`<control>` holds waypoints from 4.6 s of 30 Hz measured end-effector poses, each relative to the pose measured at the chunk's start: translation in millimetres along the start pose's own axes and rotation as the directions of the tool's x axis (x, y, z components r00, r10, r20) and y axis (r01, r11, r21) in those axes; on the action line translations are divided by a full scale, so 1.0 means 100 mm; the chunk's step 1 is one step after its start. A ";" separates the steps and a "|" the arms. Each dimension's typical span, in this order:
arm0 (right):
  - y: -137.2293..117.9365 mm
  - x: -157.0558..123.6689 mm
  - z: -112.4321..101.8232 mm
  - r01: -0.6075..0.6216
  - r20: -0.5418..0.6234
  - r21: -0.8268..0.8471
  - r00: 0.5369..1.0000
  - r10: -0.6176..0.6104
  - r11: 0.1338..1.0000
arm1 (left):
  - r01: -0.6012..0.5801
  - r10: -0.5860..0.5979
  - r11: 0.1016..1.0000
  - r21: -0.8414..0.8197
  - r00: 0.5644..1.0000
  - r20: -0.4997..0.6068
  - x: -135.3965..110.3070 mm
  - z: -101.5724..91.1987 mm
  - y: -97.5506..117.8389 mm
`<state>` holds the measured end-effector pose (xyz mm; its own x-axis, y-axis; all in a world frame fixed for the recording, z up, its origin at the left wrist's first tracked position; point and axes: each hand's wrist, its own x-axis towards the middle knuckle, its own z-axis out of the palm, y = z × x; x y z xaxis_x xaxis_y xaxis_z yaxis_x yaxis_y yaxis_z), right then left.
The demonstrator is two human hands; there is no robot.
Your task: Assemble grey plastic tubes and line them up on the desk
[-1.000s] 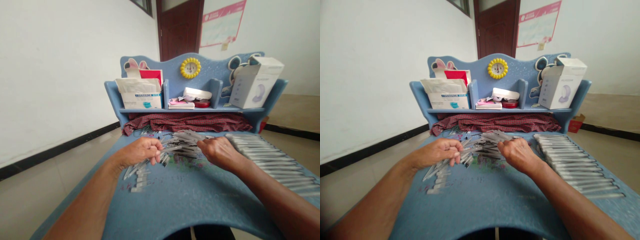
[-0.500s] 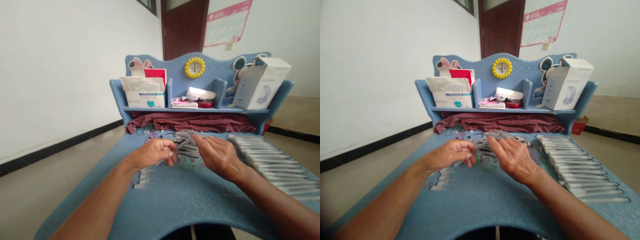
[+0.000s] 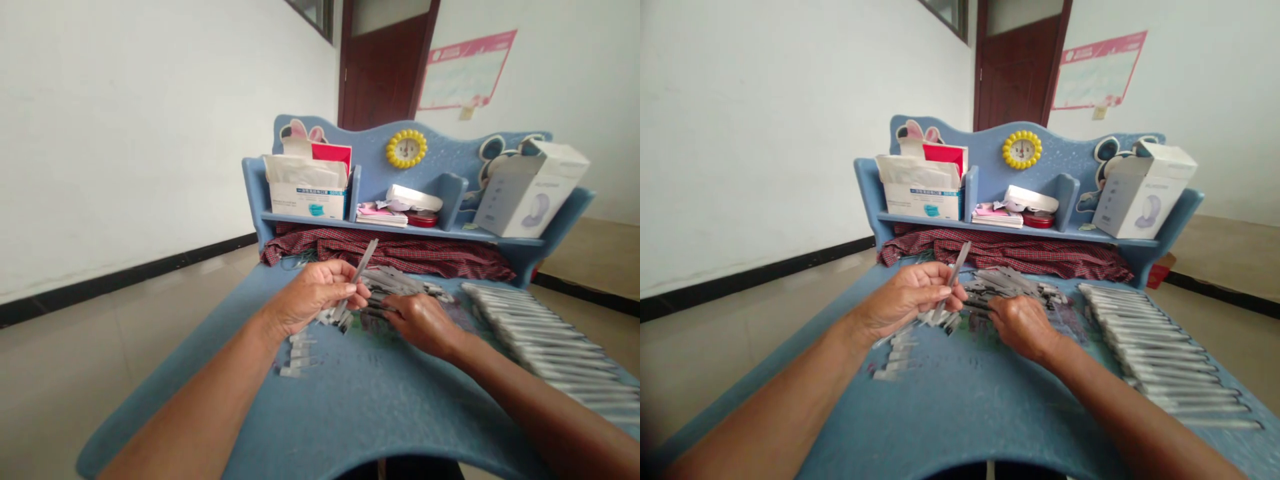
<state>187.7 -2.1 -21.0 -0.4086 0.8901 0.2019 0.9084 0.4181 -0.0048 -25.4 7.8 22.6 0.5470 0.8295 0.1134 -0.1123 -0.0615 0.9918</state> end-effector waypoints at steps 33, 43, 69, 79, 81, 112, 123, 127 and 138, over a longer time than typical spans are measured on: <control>-0.02 0.24 0.10 0.014 0.105 -0.047 0.994 -0.009 0.999 | 0.152 -0.145 0.955 0.256 0.988 -0.046 0.03 -0.05 -0.01; 0.01 0.26 0.06 0.009 0.059 -0.065 0.998 -0.005 0.998 | 0.164 -0.156 0.949 0.270 0.987 -0.049 0.04 -0.08 -0.06; -0.05 0.35 0.13 0.079 0.058 -0.017 0.995 -0.078 0.997 | 0.196 -0.187 0.915 0.352 0.981 -0.060 0.07 -0.11 -0.10; 0.17 0.28 0.03 -0.041 0.080 0.934 0.992 -0.095 0.356 | 0.200 -0.186 0.907 0.371 0.980 -0.073 0.06 -0.20 -0.10; 0.19 0.26 0.00 -0.030 0.056 0.972 0.993 -0.108 0.231 | 0.203 -0.192 0.907 0.368 0.979 -0.068 0.05 -0.20 -0.08; -0.06 0.19 -0.03 0.049 -0.049 0.995 0.999 0.000 -0.085 | 0.081 -0.068 0.994 0.070 0.983 -0.171 0.09 0.08 -0.18; -0.30 0.14 -0.08 0.253 -0.272 0.955 0.954 0.123 0.153 | 0.052 -0.064 0.996 -0.079 0.987 -0.149 0.10 0.13 -0.24; -0.30 0.15 -0.02 0.243 -0.279 0.947 0.947 0.161 0.211 | 0.054 -0.073 0.992 -0.114 0.982 -0.174 0.11 0.13 -0.26; -0.29 0.11 -0.07 0.337 -0.410 0.853 0.905 0.112 0.399 | -0.013 -0.030 0.965 -0.261 0.986 -0.162 0.11 0.20 -0.29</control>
<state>157.4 -5.8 -12.3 -0.2320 0.7781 0.5837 0.1487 0.6214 -0.7693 0.8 7.9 -3.2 0.4088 0.9097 0.0724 -0.3326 0.0746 0.9401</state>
